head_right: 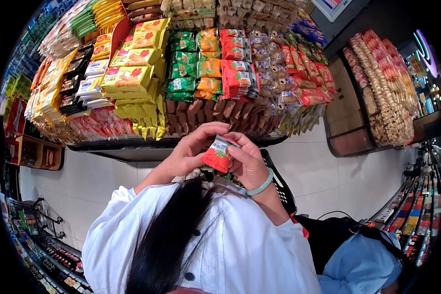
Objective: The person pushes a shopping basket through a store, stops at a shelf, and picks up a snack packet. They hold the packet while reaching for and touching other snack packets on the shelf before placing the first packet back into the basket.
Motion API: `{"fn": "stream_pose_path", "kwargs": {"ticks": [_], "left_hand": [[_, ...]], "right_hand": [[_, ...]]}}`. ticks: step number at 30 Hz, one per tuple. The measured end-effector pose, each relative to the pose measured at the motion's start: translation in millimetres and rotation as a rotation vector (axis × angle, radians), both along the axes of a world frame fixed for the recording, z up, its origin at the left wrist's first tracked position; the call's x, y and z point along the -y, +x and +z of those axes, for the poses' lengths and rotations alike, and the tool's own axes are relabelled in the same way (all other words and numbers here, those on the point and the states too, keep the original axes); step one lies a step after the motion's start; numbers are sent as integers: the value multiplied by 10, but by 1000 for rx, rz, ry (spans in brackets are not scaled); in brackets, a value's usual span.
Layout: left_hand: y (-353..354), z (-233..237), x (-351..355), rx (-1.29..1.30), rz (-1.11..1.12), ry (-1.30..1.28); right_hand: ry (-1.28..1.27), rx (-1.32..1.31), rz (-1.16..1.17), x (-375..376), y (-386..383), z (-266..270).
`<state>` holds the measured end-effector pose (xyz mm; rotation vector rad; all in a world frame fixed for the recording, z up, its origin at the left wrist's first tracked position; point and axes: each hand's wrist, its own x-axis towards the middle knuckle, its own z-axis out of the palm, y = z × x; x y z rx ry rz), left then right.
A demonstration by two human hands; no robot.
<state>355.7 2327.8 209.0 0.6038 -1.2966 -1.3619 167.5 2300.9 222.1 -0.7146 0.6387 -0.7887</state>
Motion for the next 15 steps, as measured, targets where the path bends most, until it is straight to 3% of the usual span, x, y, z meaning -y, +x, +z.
{"fn": "stream_pose_path", "kwargs": {"ticks": [1,2,3,6,10,15], "left_hand": [[-18,18,-15,-137,-12,149],[29,-37,40,-154,-33,138],[66,72,9,-237,-28,327],[44,32,42,-215,-12,441],[-97,169,68,-113,43,452],[-52,310,164,25,42,398]], "right_hand": [[-24,-23,-42,3,-19,16],[-43,-25,-122,19,-36,23],[-78,-56,-213,22,-5,96],[-312,-207,-307,57,-42,151],[-485,-323,-296,33,89,221],[-549,-457,-104,211,1,353]]}}
